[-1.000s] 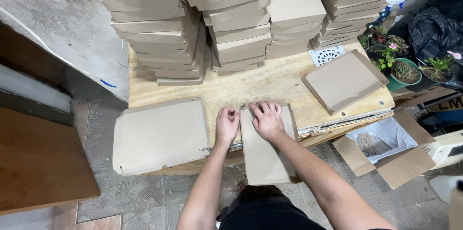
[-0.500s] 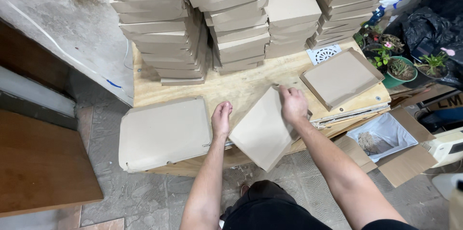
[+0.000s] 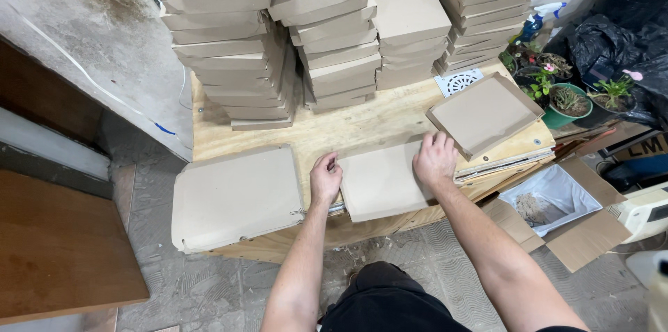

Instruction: The person repeatedly assembles flat cardboard boxes by folding and interlocking the side flaps. They then place each completed box onto a growing stack on the left side of the table. The process is repeated for multiple boxes throughout the clip.

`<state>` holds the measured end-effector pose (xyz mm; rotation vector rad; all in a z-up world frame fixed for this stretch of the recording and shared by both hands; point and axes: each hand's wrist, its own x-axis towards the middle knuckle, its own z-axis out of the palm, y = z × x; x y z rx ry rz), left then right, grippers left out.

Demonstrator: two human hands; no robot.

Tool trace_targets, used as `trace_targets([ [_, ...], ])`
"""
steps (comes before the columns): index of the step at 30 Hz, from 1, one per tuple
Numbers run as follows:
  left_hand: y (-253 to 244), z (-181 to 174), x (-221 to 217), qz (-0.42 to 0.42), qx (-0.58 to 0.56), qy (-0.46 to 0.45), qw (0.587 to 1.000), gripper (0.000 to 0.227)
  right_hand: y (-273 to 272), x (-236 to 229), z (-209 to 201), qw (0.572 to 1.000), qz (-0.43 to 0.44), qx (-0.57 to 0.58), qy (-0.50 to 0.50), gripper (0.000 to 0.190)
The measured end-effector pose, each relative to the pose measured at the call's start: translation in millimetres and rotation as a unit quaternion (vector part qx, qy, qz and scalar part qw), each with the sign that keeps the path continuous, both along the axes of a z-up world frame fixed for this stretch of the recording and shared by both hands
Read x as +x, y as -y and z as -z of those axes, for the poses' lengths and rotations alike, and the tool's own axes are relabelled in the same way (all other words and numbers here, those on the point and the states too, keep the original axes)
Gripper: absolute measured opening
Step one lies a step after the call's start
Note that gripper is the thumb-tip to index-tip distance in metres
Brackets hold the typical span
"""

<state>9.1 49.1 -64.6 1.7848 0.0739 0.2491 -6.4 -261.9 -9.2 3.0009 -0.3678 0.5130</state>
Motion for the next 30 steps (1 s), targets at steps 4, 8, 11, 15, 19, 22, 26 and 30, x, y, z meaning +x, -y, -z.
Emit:
trace_targets([
  [4,2,13,5,-0.008,0.024,0.007,1.000,0.046,-38,1,4,0.995,-0.094,0.039,0.007,0.053],
  [8,3,11,6,-0.015,0.064,0.013,0.998,0.044,-92,-13,-11,0.971,-0.222,0.086,-0.030,0.060],
  [11,3,13,5,-0.018,0.088,0.016,0.996,0.044,-124,-19,-8,0.956,-0.268,0.102,-0.062,0.063],
  [15,3,6,3,-0.020,0.095,0.017,0.995,0.039,-142,-15,-1,0.950,-0.291,0.096,-0.066,0.063],
  [19,3,8,7,-0.018,0.096,0.006,0.995,0.037,-143,-13,6,0.949,-0.294,0.091,-0.062,0.062],
  [22,4,9,14,-0.034,0.089,-0.020,0.995,0.027,-142,-11,16,0.954,-0.286,0.089,-0.029,0.061],
  [26,5,10,24,-0.035,0.100,-0.047,0.993,0.021,-140,-6,29,0.950,-0.303,0.075,0.006,0.053],
  [30,9,10,24,-0.052,0.147,-0.080,0.984,0.018,-139,-4,40,0.948,-0.307,0.080,0.028,0.047],
])
